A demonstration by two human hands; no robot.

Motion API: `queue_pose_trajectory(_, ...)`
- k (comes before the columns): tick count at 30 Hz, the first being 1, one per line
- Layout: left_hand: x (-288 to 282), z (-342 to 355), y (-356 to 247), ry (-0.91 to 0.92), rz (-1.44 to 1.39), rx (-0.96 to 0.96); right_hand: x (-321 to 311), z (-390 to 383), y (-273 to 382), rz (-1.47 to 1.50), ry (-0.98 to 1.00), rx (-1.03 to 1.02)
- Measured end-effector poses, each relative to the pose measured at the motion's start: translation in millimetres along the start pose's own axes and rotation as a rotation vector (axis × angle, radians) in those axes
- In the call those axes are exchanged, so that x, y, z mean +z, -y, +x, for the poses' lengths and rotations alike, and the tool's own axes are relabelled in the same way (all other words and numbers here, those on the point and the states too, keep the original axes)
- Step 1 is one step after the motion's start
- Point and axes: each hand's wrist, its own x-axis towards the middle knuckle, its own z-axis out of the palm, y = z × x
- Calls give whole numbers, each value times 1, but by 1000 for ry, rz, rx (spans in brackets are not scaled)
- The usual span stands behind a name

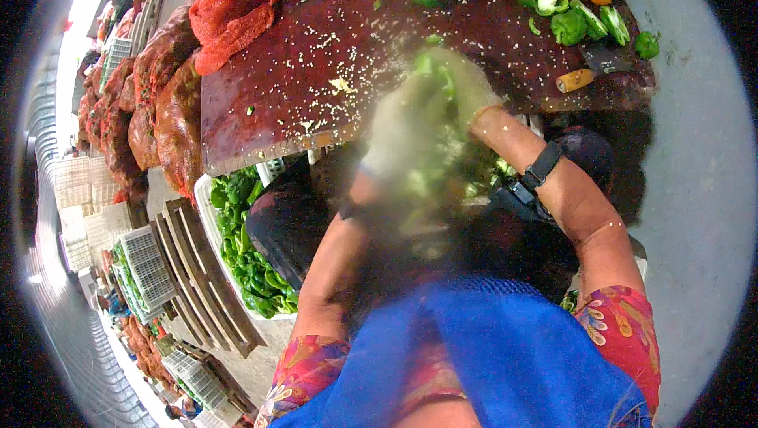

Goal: Breaking and deseeding green bell peppers by hand in a warehouse.

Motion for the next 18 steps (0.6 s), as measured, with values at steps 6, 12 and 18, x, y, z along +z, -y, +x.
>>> queue_pose_trajectory(6,14,-26,28,85,210,1,-3,-3,34,44,-97,-24)
queue_pose_trajectory(12,-8,-42,51,235,753,95,-13,-5,44,25,72,-158)
queue_pose_trajectory(18,-9,-14,15,-86,-1094,-373,-18,-11,44,-465,-2,-779)
